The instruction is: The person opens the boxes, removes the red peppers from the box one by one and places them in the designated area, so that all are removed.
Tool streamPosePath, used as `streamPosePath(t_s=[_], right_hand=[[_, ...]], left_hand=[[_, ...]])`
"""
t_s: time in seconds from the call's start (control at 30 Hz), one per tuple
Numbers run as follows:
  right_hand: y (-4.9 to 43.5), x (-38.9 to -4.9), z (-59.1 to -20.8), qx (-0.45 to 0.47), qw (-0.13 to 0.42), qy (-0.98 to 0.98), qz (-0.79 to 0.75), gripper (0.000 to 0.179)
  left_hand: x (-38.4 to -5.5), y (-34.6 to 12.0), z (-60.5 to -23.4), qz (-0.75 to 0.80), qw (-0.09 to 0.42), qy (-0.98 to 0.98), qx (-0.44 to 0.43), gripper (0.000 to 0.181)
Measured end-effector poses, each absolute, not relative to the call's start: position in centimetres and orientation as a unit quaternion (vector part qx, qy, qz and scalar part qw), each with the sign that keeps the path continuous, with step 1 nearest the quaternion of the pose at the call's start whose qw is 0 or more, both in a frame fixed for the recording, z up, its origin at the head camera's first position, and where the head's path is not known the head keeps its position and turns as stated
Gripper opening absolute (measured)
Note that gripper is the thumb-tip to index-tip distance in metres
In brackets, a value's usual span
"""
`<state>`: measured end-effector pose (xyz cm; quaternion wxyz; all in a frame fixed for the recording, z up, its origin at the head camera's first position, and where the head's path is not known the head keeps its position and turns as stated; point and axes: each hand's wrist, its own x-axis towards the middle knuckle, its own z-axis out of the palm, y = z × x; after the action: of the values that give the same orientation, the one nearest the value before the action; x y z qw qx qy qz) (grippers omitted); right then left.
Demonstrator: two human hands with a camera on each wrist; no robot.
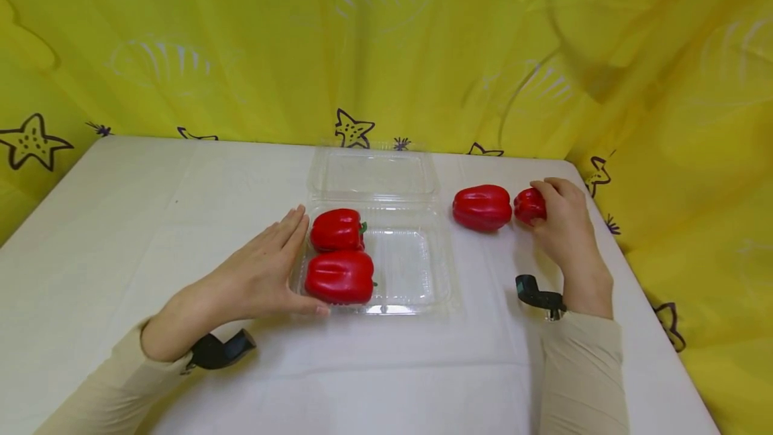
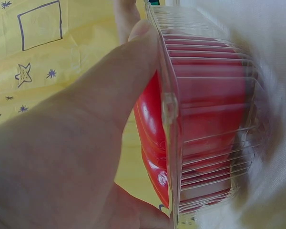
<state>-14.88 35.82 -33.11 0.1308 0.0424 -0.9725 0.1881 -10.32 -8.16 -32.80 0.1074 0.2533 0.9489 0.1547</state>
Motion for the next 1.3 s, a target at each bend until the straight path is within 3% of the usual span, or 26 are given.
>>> streamPosePath(t_s=[0.3,0.77,0.93,1.3], right_hand=[[36.1,-15.5,-33.9,0.038,0.084,-0.978,0.187,0.061],[35.7,-15.5,-33.3,0.045,0.070,-0.983,0.162,0.061],[35.3,-15.0,-32.2,0.056,0.116,-0.976,0.176,0.049],[32.9,-13.8,-30.0,0.049,0.175,-0.961,0.210,0.046]], left_hand=[[-10.3,-8.2,-32.9,0.153,0.102,0.949,0.257,0.131],[-10.4,-8.2,-32.9,0.155,0.109,0.949,0.252,0.132],[-10.4,-8.1,-32.9,0.155,0.111,0.949,0.251,0.131],[-10.4,-8.2,-32.9,0.154,0.107,0.949,0.254,0.131]])
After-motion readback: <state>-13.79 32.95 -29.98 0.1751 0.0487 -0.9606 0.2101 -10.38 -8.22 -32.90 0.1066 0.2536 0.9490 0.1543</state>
